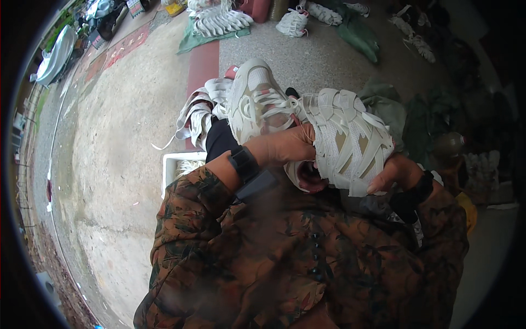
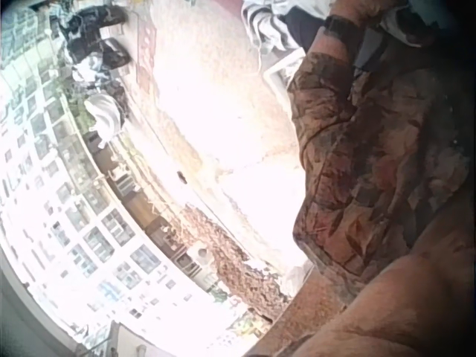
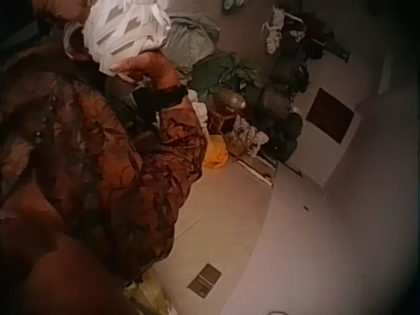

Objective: The person sits on the ground and threads a white lace through the eyelets of a white sneaker, pulling it tight and adjusting the fit. The person then picks up a second shoe and begins threading the lace through its eyelets as well.

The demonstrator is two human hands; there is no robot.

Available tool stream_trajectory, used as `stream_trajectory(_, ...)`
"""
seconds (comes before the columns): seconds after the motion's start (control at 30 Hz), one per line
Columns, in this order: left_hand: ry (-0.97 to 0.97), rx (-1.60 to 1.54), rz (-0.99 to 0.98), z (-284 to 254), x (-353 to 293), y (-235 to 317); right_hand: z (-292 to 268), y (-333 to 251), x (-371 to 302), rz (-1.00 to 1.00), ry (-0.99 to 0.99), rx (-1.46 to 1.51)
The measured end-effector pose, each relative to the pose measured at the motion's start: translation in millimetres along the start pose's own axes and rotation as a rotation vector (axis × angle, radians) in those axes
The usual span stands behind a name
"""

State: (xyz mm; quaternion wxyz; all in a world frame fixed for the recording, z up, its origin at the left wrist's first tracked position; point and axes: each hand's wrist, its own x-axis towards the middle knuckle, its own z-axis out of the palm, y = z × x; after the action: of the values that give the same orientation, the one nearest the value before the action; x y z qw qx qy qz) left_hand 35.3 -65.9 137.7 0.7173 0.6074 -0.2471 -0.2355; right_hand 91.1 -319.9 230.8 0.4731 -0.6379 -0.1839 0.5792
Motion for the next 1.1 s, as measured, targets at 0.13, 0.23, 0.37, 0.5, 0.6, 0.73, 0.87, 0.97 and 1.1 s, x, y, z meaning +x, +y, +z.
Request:
stream_trajectory(0.13, 0.107, 0.049, 0.095, 1.1, 3.4, -8.0, 25.3, -14.1, -1.5, -0.077, 0.072, 0.026)
stream_trajectory(0.23, 0.195, 0.161, 0.010, -1.0, 0.8, 7.1, 30.6, -5.2, 2.0, -0.098, 0.214, -0.170)
stream_trajectory(0.37, 0.215, 0.133, -0.038, -3.1, -5.5, 25.4, 63.3, -6.6, -19.4, -0.219, 0.468, -0.179)
stream_trajectory(0.5, 0.324, -0.014, 0.182, -25.2, -19.1, 25.1, 89.0, 2.9, -36.3, -0.356, 0.433, -0.577)
stream_trajectory(0.6, 0.359, -0.031, 0.387, -45.1, -15.6, 21.8, 92.7, 31.2, -8.7, -0.177, 0.368, -0.916)
stream_trajectory(0.73, 0.278, 0.152, 0.368, 7.6, -26.0, 52.2, 87.8, 5.4, 60.9, -0.136, 0.377, -0.981)
stream_trajectory(0.87, 0.078, 0.476, 0.607, 48.2, -4.1, 57.0, 30.1, 30.7, 75.9, -0.709, 0.134, -0.790)
stream_trajectory(0.97, 0.160, 0.683, 0.687, 54.3, 10.5, 40.8, 22.2, 40.3, 63.0, -0.660, 0.223, -0.722)
stream_trajectory(1.1, 0.227, 0.812, 0.671, 59.0, 18.9, 43.8, 35.5, 6.8, 19.6, -0.627, 0.306, -0.669)
